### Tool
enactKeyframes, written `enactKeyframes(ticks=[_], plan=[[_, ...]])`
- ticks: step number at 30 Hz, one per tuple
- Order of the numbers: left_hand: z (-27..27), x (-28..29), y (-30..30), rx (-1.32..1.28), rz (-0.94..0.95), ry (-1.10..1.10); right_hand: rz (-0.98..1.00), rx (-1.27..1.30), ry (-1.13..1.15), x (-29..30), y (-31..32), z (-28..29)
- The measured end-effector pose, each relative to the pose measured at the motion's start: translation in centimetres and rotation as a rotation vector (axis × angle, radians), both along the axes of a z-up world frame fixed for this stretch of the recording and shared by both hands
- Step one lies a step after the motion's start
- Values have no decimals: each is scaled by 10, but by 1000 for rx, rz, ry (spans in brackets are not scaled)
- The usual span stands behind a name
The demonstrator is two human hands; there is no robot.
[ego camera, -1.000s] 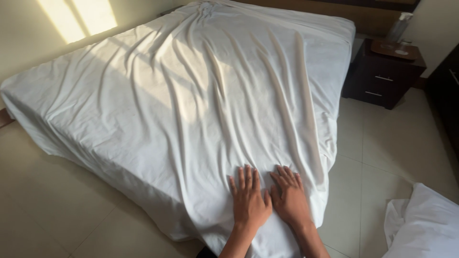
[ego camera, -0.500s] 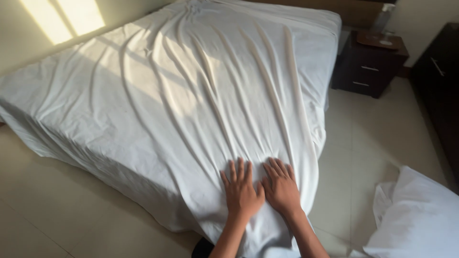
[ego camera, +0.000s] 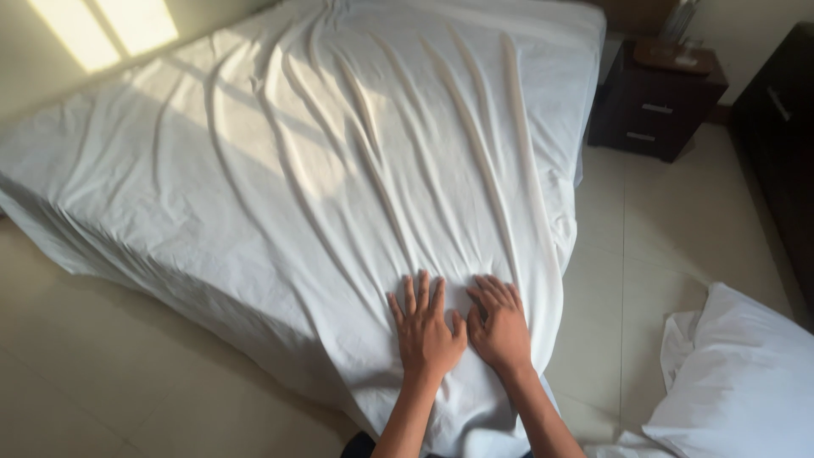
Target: The person smooths a white fitted sheet over a mattress using both hands. They move around the bed to adjust the fabric, ensuring it is flat and wrinkle-free. The person then walks toward the foot of the bed where pillows and other bedding are lying on the floor.
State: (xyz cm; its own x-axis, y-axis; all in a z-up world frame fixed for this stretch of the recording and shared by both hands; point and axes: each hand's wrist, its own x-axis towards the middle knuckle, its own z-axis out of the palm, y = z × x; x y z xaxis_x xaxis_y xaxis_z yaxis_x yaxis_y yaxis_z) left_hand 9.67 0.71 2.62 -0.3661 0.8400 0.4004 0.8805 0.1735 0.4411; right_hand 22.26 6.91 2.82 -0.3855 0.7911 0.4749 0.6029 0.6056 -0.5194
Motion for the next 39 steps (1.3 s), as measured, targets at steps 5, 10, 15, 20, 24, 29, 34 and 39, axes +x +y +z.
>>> enactKeyframes(ticks=[5, 10, 15, 20, 24, 29, 34, 39], plan=[[-4, 0, -3, 31, -6, -7, 8, 2, 5, 2, -3, 4], [-3, -1, -5, 26, -19, -16, 7, -11, 28, 2, -5, 6], [-3, -1, -5, -19, -10, -4, 7, -32, 49, 2, -8, 8], [0, 0, -8, -18, -16, -26, -8, -36, 47, 2, -9, 8], [-1, -2, -5, -39, -8, -13, -15, -55, 38, 1, -10, 11], [-3, -3, -6, -30, -14, 0, -13, -52, 37, 0, -11, 12], [-5, -3, -5, 4, -10, 12, -6, -42, 40, -1, -9, 12], [0, -1, -6, -26, -12, -21, -22, -48, 46, -1, -10, 11]])
